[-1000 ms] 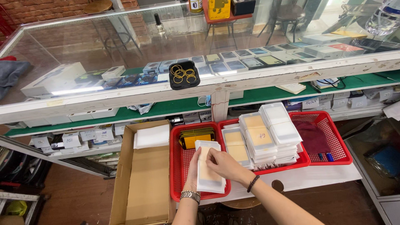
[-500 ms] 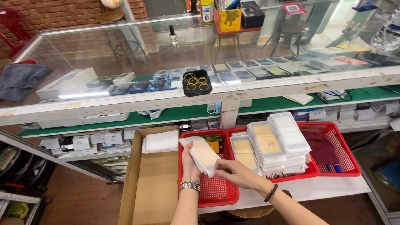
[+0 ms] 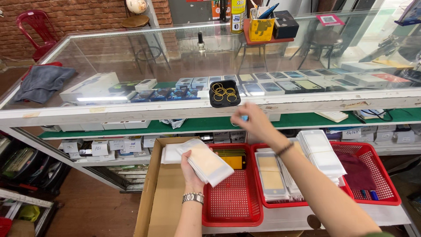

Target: The person packs phone screen protectors at a shop counter. They slide protectors into clear plastic sleeves, stack the sleeved protectors, wrap stacks with white paper sheets, secure them with yellow rubber bands from a small tray, and place the wrapped bundles into a cardboard box next to red baskets.

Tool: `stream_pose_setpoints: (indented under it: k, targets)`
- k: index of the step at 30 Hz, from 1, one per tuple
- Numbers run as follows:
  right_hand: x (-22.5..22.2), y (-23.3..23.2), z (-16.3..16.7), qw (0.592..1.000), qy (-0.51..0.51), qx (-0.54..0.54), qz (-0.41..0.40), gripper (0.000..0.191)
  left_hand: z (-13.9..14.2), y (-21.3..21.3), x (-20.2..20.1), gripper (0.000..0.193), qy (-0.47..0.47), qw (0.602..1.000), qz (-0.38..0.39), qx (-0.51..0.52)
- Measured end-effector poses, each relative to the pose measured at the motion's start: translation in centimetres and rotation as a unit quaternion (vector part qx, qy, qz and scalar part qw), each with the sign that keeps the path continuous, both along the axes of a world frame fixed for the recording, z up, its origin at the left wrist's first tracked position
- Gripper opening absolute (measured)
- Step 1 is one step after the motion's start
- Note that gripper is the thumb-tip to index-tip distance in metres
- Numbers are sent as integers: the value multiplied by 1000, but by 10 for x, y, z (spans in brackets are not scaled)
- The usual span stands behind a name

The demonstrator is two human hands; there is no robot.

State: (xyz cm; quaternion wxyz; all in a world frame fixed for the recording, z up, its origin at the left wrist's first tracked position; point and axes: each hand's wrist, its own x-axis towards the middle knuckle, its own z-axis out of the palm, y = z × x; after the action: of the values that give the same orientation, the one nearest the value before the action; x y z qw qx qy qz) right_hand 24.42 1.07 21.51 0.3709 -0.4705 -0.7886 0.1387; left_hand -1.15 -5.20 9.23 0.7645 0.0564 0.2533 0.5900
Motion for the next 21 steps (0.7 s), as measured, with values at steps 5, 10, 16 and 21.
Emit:
stream_pose_setpoints:
  k: [5,10,16,21]
  targets:
    - [-29,68,43,978,-67,140,-139,12,20,-19,3,72,-37,988,-145,49]
    - [-46,83,45,962,-65,185,-189,37,24,-32,4,69,-2,982,-186,1]
    - [-32,9,-16,980,19,-116,159,59,5,-35,18,72,-68,944,-324,0]
    - [13,-46,-75,853,61,-481,195,77,-7,-47,52,73,-39,898,-439,-6]
